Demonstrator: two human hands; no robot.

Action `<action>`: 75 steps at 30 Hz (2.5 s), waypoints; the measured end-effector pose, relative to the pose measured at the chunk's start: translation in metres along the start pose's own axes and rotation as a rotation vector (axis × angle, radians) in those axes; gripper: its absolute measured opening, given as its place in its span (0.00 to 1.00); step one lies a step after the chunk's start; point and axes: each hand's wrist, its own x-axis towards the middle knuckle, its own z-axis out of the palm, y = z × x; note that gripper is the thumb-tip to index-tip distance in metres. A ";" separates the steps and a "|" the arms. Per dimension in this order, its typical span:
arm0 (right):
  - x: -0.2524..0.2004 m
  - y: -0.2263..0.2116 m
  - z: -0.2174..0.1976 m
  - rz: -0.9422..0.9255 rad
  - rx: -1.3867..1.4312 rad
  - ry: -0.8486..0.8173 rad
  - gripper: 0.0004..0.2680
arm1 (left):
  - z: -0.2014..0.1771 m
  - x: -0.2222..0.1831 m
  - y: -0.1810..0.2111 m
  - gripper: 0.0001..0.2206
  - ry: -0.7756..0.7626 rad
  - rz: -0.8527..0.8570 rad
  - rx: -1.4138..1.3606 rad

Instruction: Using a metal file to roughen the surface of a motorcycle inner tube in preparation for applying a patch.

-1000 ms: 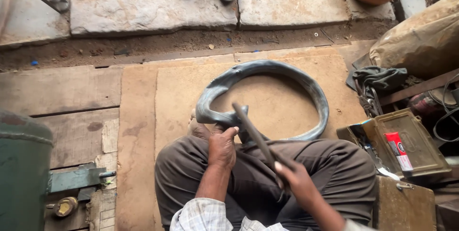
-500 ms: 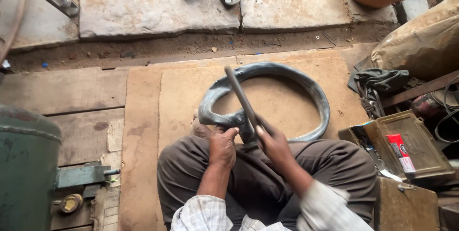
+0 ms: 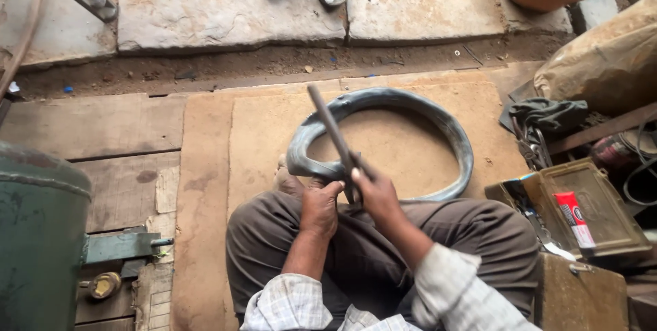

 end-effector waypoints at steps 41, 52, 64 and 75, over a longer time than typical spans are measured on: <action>-0.015 -0.001 -0.018 0.085 0.030 0.034 0.19 | -0.005 0.008 -0.010 0.15 0.042 0.023 -0.062; -0.053 0.034 -0.034 0.084 -0.116 -0.034 0.19 | -0.013 0.014 -0.023 0.16 0.035 -0.024 -0.087; -0.089 0.016 -0.062 0.252 -0.107 -0.017 0.20 | -0.002 0.006 -0.008 0.17 0.082 -0.021 -0.120; -0.002 0.005 0.001 -0.059 -0.047 -0.009 0.19 | -0.001 0.007 -0.005 0.14 0.009 0.001 -0.074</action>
